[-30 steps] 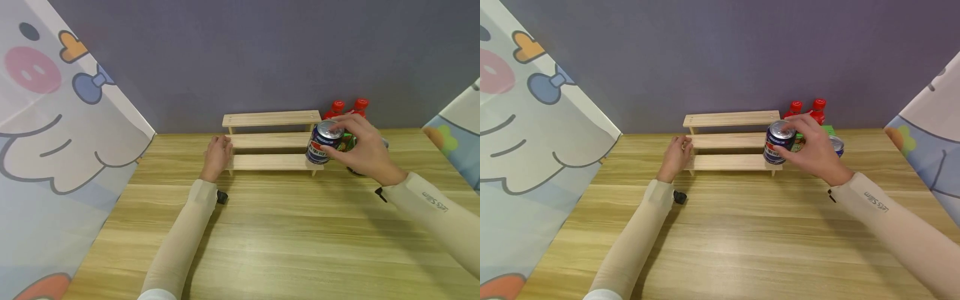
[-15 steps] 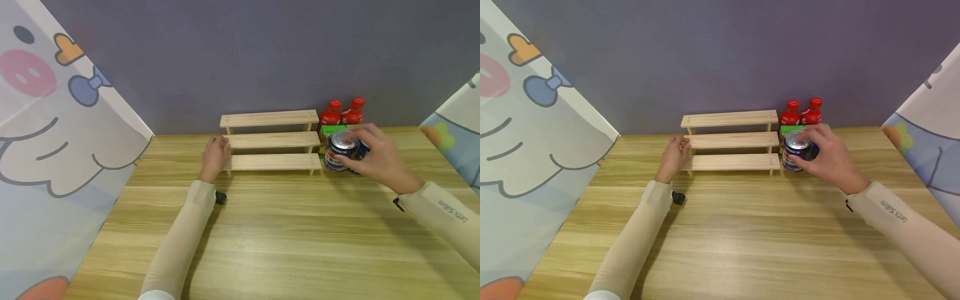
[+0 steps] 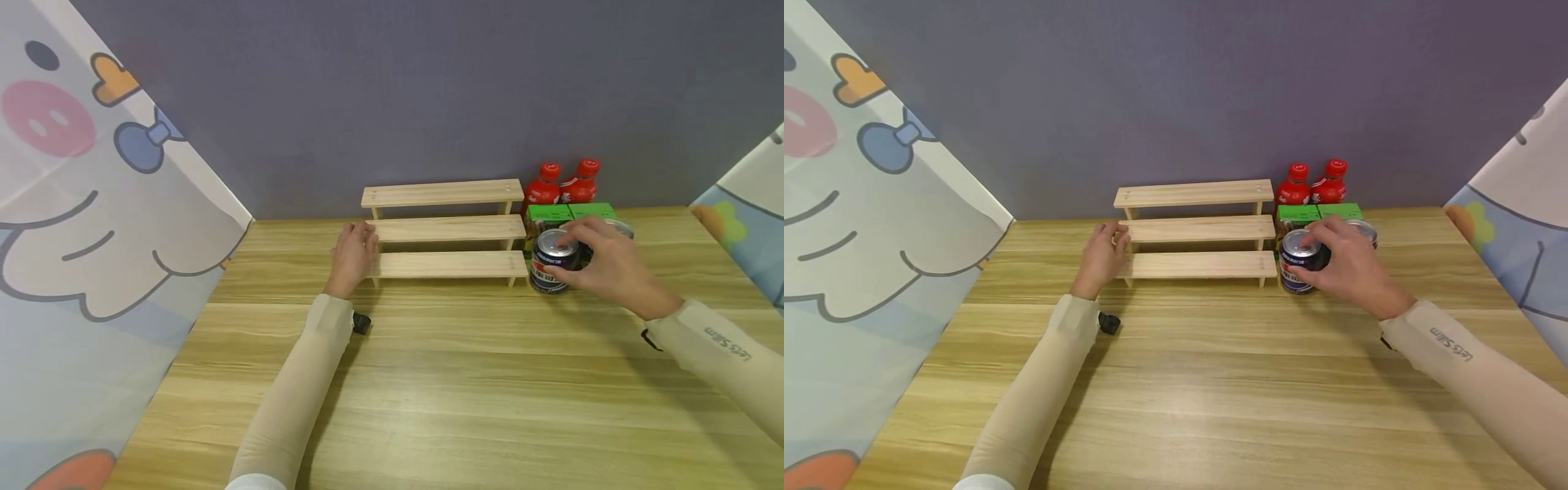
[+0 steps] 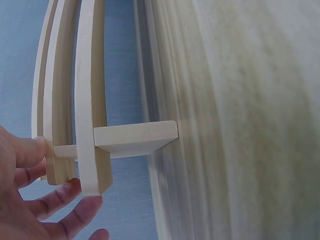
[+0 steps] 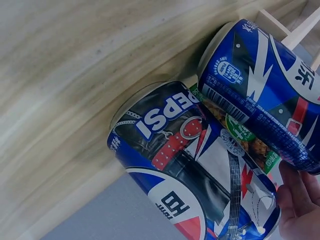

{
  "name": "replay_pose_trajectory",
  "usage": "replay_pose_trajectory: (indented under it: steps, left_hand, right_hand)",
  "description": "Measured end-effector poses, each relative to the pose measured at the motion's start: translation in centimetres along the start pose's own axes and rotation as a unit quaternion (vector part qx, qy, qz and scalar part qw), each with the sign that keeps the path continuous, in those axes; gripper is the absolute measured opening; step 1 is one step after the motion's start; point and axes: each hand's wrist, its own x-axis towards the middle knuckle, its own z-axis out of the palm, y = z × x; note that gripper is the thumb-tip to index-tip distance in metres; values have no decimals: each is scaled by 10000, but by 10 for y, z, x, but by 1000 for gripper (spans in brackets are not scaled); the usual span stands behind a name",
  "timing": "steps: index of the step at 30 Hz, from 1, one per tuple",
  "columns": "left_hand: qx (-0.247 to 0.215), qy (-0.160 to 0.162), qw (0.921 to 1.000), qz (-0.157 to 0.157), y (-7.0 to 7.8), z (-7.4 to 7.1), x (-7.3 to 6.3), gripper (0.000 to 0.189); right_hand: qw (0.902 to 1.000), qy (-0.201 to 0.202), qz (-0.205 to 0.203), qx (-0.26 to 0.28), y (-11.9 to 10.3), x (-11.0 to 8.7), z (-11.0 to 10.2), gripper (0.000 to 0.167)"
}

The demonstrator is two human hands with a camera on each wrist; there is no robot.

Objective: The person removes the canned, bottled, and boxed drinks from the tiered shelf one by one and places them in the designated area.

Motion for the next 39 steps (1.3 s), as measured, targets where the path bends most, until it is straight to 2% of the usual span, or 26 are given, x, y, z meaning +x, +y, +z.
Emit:
replay_pose_trajectory:
  steps: [10, 17, 30, 39]
  left_hand:
    - [-13, -6, 10000, -32, 0, 1, 0, 27]
    - [-7, 3, 10000, -53, 0, 0, 1, 27]
    - [34, 2, 10000, -6, 2, 2, 3, 27]
    - [98, 63, 9999, -21, 0, 4, 6, 27]
  right_hand:
    - [9999, -110, -39, 73, 3, 3, 0, 43]
    - [9998, -7, -218, 37, 8, 8, -3, 44]
    - [9997, -120, -174, 100, 13, 6, -6, 44]
    - [9989, -65, -465, 28, 11, 9, -8, 45]
